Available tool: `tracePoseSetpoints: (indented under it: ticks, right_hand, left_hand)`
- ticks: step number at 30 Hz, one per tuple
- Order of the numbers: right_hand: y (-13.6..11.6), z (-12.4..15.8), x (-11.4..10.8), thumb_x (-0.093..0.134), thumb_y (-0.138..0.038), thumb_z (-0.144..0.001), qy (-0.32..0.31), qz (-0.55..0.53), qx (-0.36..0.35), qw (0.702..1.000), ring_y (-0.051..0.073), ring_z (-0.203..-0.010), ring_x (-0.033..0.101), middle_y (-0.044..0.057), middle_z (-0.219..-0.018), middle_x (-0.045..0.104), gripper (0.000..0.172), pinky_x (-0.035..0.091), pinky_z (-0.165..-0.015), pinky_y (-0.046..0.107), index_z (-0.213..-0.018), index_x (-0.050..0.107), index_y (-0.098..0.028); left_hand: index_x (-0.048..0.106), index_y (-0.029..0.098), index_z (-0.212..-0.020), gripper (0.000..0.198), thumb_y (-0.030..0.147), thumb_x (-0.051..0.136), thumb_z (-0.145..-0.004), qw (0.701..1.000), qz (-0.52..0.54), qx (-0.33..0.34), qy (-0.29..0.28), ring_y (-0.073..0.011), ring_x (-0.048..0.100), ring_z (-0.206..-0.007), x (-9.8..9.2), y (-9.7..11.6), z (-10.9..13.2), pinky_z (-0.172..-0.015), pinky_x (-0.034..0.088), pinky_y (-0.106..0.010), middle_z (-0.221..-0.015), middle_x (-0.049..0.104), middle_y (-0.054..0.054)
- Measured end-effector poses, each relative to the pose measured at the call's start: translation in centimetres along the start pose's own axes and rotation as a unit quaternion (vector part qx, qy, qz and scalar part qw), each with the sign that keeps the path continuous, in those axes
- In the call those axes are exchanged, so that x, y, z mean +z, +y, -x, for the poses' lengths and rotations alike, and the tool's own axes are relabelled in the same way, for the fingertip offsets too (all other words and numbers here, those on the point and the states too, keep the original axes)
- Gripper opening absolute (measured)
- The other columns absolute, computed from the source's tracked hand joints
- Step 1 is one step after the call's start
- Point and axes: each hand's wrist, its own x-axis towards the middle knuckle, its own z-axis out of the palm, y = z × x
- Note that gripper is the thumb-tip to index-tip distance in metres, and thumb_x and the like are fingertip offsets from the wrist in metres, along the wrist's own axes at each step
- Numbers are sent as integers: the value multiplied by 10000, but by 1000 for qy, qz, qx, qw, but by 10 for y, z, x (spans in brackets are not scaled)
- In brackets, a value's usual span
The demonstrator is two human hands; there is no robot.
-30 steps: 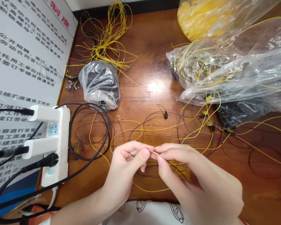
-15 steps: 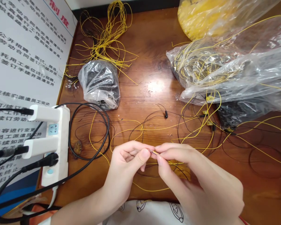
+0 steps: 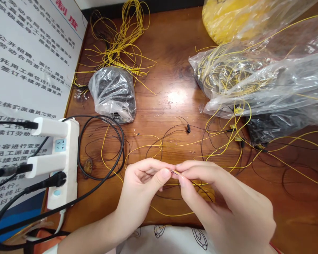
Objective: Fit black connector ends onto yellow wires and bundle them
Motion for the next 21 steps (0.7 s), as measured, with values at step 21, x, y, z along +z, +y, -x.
tracePoseSetpoints:
  ticks: [21]
  right_hand:
    - [0,-5,-6,618,-38,-835,2,45,-68,997,99,-618,625,-6,-724,672,167,509,-535,215,-884,633,-197]
  left_hand:
    - [793,294,-756,258,49,712,-770,969,-179,159,63,-129,744,-669,3,13,3,-658,600,-184,-731,790,46]
